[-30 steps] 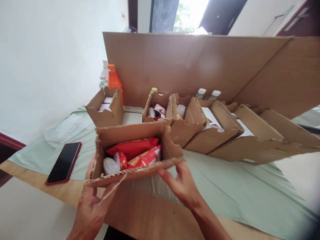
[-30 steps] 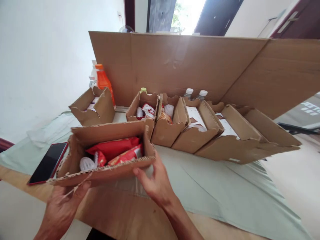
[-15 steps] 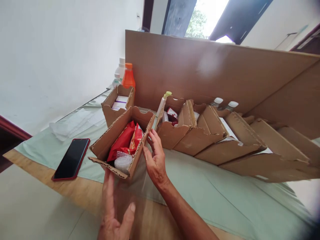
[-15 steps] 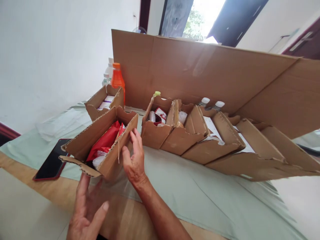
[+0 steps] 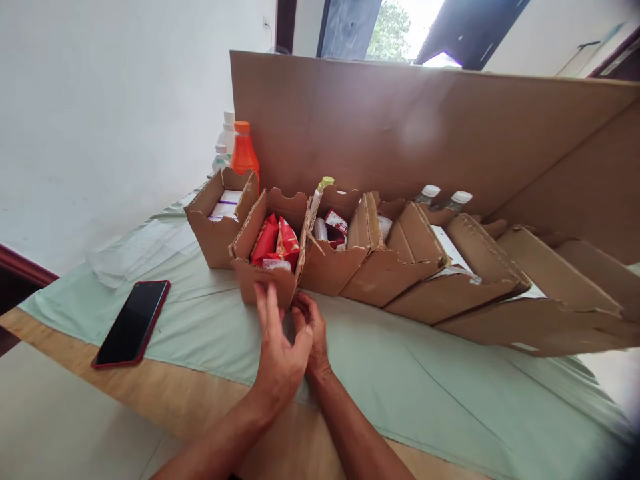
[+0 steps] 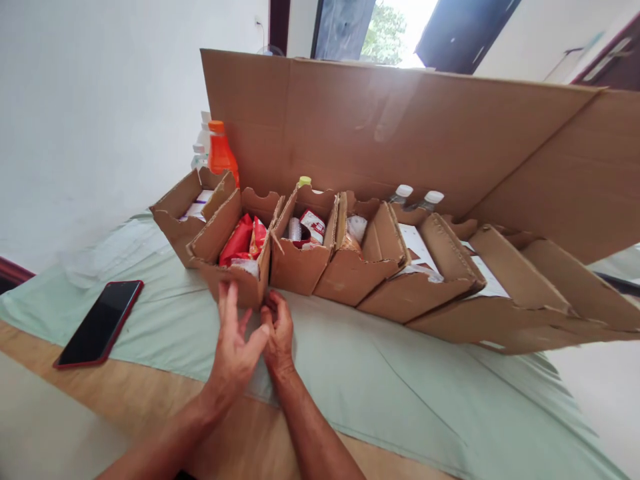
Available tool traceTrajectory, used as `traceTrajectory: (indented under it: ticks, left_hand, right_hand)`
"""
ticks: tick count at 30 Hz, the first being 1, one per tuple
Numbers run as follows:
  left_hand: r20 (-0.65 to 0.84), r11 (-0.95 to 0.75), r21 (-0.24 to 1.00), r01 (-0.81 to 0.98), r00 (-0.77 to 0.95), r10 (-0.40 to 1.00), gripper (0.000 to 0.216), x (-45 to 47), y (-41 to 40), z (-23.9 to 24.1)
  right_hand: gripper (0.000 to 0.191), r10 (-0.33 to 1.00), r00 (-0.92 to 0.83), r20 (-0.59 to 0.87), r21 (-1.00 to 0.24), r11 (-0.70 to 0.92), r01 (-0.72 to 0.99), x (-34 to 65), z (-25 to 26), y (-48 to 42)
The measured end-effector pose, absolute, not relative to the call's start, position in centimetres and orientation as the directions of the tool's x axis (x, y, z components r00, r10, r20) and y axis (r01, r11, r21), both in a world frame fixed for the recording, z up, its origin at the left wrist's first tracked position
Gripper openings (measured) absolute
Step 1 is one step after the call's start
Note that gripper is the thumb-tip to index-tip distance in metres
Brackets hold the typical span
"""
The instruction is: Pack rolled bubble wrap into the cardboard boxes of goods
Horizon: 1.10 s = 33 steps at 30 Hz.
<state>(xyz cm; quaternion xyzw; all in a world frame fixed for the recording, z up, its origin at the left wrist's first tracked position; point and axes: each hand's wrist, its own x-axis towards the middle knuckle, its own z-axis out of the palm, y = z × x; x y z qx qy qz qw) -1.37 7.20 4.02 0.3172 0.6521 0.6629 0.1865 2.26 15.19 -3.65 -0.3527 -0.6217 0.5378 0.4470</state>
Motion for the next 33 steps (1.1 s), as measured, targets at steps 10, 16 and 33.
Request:
traceTrajectory:
  ticks: [10,16,33]
  left_hand:
    - [0.465,0.02,0.796,0.605,-0.632,0.62,0.065,-8.3,7.5,5.0]
    - [0.689,0.258,0.408,0.876,-0.481,0.542,0.066,-19.9,8.5,9.4]
    - [0.671,0.146,0.357,0.923,-0.362,0.646,0.013,-25.8,8.3,12.0]
  right_hand:
    - [0.04,0.893,-0.417,0.169,-0.985,0.172,-0.029,2.3,-3.6,15.7]
    - [0.038,0.857,-0.466,0.22,-0.966,0.258,0.019,2.2,-3.0,15.6]
    - [0.038,0.808,-0.578,0.114,-0.957,0.246,0.154,1.8,0.8,17.1]
